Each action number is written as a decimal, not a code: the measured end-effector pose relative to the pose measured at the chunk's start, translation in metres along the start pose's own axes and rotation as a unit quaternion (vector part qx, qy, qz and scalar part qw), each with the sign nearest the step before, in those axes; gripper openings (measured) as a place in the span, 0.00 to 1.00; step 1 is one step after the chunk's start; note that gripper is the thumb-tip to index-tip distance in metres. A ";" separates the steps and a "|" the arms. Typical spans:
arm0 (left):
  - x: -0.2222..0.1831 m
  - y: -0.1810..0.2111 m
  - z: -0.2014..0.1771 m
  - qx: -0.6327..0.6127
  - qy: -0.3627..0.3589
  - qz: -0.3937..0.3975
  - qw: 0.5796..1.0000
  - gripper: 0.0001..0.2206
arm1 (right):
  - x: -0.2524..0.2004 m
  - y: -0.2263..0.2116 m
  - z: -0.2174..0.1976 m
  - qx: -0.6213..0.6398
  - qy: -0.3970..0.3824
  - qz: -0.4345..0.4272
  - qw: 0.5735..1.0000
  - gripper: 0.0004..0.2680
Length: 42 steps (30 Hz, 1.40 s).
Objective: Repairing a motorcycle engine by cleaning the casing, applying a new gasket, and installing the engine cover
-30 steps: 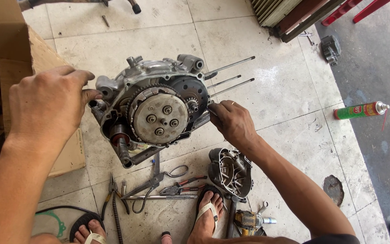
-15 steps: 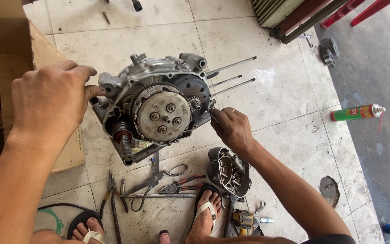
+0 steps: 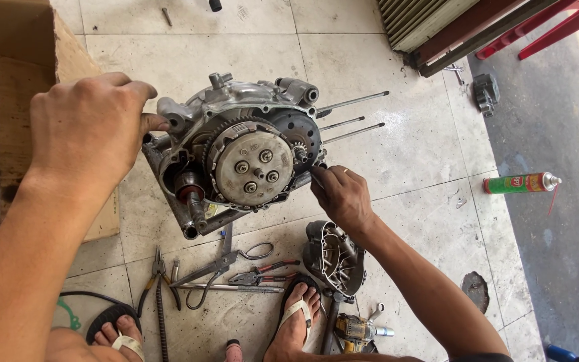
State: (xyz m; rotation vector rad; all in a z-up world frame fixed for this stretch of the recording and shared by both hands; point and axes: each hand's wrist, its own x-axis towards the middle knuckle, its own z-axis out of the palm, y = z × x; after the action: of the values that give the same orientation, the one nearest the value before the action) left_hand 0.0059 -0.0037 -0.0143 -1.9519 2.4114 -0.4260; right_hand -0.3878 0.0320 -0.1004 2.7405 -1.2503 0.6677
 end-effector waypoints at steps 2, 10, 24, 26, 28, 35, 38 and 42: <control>0.001 0.000 -0.001 -0.002 0.014 -0.007 1.000 0.17 | -0.001 0.002 0.001 -0.004 0.000 -0.001 1.000 0.06; 0.002 0.004 0.000 -0.005 0.016 -0.009 1.000 0.15 | 0.006 -0.019 -0.020 0.045 -0.001 -0.013 0.999 0.04; -0.005 0.012 -0.033 -0.064 0.280 -0.003 0.958 0.12 | 0.009 -0.078 -0.090 0.122 -0.038 0.225 0.966 0.05; -0.005 0.056 -0.055 -0.085 0.373 0.008 0.924 0.10 | 0.008 -0.082 -0.107 0.128 -0.006 0.246 0.961 0.02; -0.003 0.131 -0.060 -0.207 0.450 0.171 0.852 0.06 | 0.003 -0.083 -0.117 0.117 0.038 0.303 0.945 0.04; -0.056 0.287 -0.019 -0.706 -0.212 -0.065 0.673 0.15 | -0.015 -0.065 -0.102 0.134 0.012 0.425 0.895 0.06; -0.064 0.302 -0.015 -0.894 -0.224 -0.280 0.267 0.16 | -0.018 -0.080 -0.091 0.261 0.038 0.523 0.810 0.08; -0.077 0.327 0.043 -0.927 -0.138 -0.315 0.147 0.13 | -0.020 -0.098 -0.094 0.308 -0.026 0.551 0.775 0.10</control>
State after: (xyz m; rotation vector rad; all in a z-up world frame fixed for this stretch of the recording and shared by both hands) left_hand -0.2824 0.1220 -0.1391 0.8594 -0.1010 -1.8718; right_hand -0.3619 0.1329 -0.0112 2.0356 -3.1294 1.2110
